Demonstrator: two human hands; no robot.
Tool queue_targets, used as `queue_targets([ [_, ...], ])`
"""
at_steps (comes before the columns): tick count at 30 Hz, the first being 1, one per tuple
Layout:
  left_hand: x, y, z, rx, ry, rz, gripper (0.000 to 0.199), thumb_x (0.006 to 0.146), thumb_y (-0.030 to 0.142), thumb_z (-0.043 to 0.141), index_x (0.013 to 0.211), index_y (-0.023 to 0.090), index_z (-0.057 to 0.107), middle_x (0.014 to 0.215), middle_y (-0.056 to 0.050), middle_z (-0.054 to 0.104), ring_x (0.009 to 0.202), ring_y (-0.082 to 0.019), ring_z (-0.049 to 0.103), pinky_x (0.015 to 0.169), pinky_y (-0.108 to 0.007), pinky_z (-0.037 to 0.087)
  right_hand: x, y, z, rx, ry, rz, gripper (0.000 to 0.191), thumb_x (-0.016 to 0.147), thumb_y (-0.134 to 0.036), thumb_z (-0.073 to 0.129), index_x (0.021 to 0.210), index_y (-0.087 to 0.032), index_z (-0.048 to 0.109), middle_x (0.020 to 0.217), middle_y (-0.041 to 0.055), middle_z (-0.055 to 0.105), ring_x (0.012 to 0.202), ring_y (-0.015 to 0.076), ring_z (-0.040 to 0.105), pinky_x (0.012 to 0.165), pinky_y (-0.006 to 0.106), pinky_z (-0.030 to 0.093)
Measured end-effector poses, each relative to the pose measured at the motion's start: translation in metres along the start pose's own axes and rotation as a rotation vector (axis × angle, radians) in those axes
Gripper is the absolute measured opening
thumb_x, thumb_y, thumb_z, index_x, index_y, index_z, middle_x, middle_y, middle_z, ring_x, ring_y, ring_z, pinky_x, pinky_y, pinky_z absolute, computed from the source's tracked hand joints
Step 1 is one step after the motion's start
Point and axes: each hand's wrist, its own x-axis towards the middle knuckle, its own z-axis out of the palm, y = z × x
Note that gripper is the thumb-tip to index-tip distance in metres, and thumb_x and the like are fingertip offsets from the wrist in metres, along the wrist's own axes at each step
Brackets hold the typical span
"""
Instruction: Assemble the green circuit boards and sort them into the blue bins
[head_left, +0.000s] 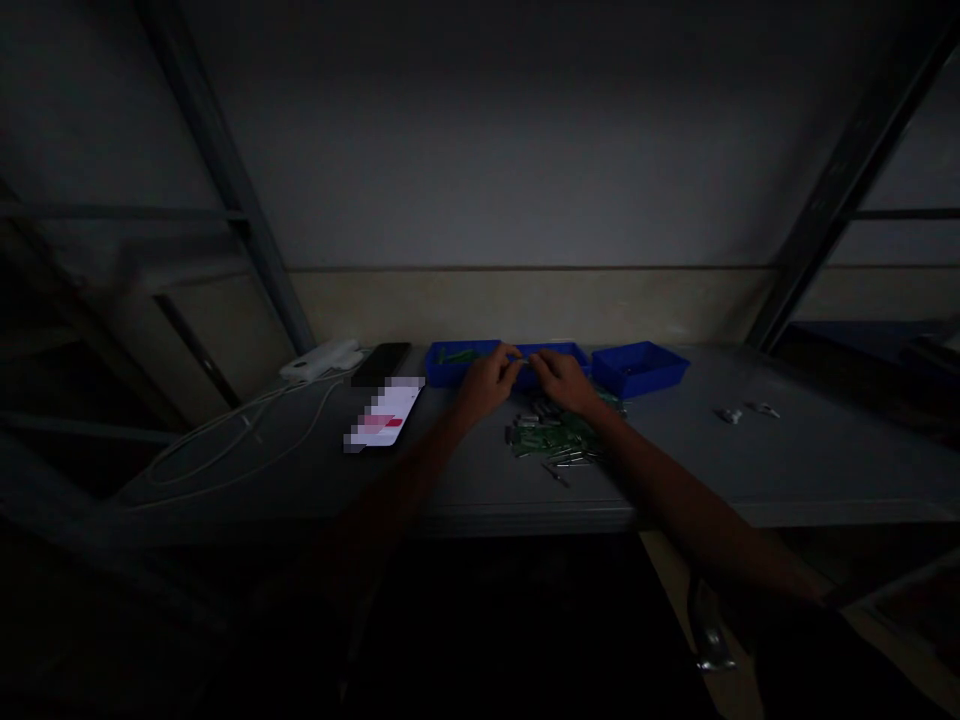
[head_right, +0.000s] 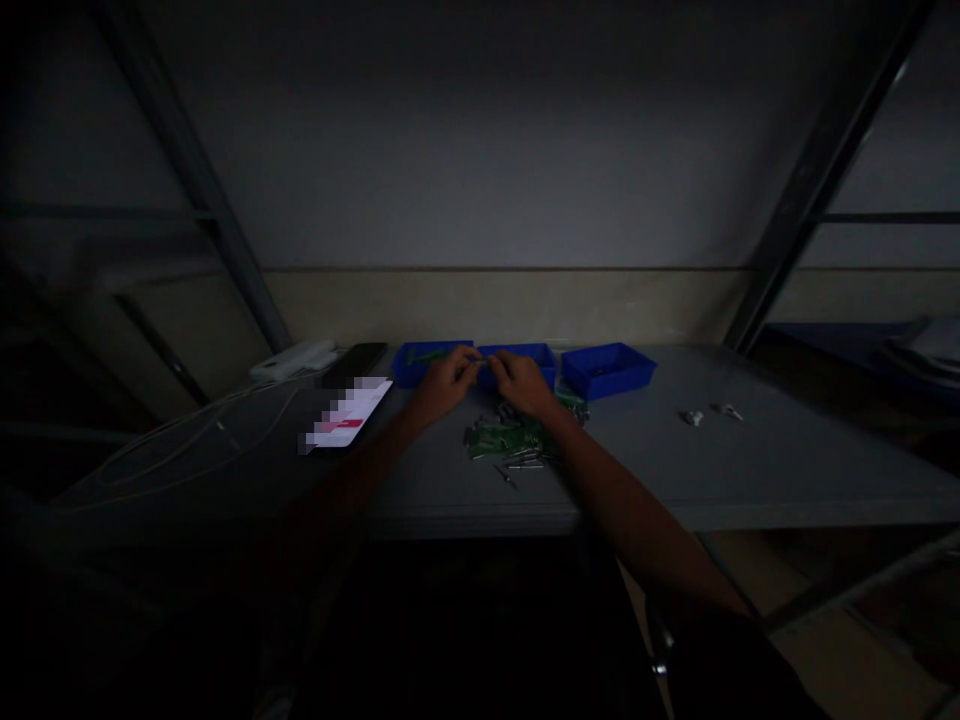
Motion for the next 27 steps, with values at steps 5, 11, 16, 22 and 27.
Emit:
queue_targets([
  [5, 0.0000, 0.0009, -0.0022, 0.047, 0.031, -0.019, 0.015, 0.087, 0.027, 0.041, 0.088, 0.018, 0.052, 0.063, 0.001, 0.056, 0.059, -0.012, 0.054, 0.059, -0.023, 0.039, -0.0018, -0.0001, 0.0009, 0.079, 0.009, -0.018, 0.028, 0.082, -0.039, 0.047, 0.095, -0.015, 0.055, 0.060, -0.0027, 0.052, 0.054, 0.0116, 0.045, 0.053, 0.022, 0.032],
  [11, -0.0010, 0.0009, -0.0026, 0.068, 0.030, -0.017, 0.020, 0.088, 0.031, 0.039, 0.087, 0.018, 0.053, 0.061, 0.002, 0.054, 0.058, -0.012, 0.052, 0.059, -0.024, 0.038, -0.0011, 0.0011, 0.0013, 0.031, 0.004, -0.034, 0.024, 0.083, -0.035, 0.045, 0.089, -0.014, 0.057, 0.060, -0.0014, 0.054, 0.055, 0.0119, 0.046, 0.055, 0.023, 0.033],
  [16, -0.0011, -0.0018, -0.0003, 0.049, -0.011, -0.005, 0.023, 0.085, 0.030, 0.045, 0.104, 0.017, 0.050, 0.056, 0.005, 0.047, 0.051, -0.010, 0.047, 0.053, -0.021, 0.035, -0.0007, -0.0009, -0.0004, 0.011, -0.007, -0.028, 0.032, 0.088, -0.037, 0.037, 0.078, -0.015, 0.058, 0.066, 0.0015, 0.057, 0.060, 0.0128, 0.049, 0.058, 0.024, 0.034],
  [22, -0.0015, 0.0003, -0.0013, 0.059, 0.005, -0.006, 0.019, 0.085, 0.028, 0.043, 0.096, 0.016, 0.053, 0.060, 0.003, 0.052, 0.056, -0.011, 0.050, 0.055, -0.022, 0.036, -0.0020, -0.0017, -0.0001, 0.064, 0.008, -0.016, 0.027, 0.083, -0.038, 0.045, 0.092, -0.014, 0.057, 0.061, -0.0014, 0.054, 0.056, 0.0120, 0.047, 0.055, 0.022, 0.033],
  [27, -0.0019, 0.0041, -0.0021, 0.060, 0.012, -0.028, 0.023, 0.088, 0.030, 0.037, 0.087, 0.016, 0.055, 0.064, 0.000, 0.056, 0.060, -0.012, 0.053, 0.060, -0.023, 0.039, -0.0012, 0.0026, 0.0014, 0.060, 0.003, -0.027, 0.024, 0.081, -0.033, 0.047, 0.093, -0.014, 0.056, 0.060, -0.0023, 0.052, 0.055, 0.0115, 0.045, 0.054, 0.022, 0.032],
])
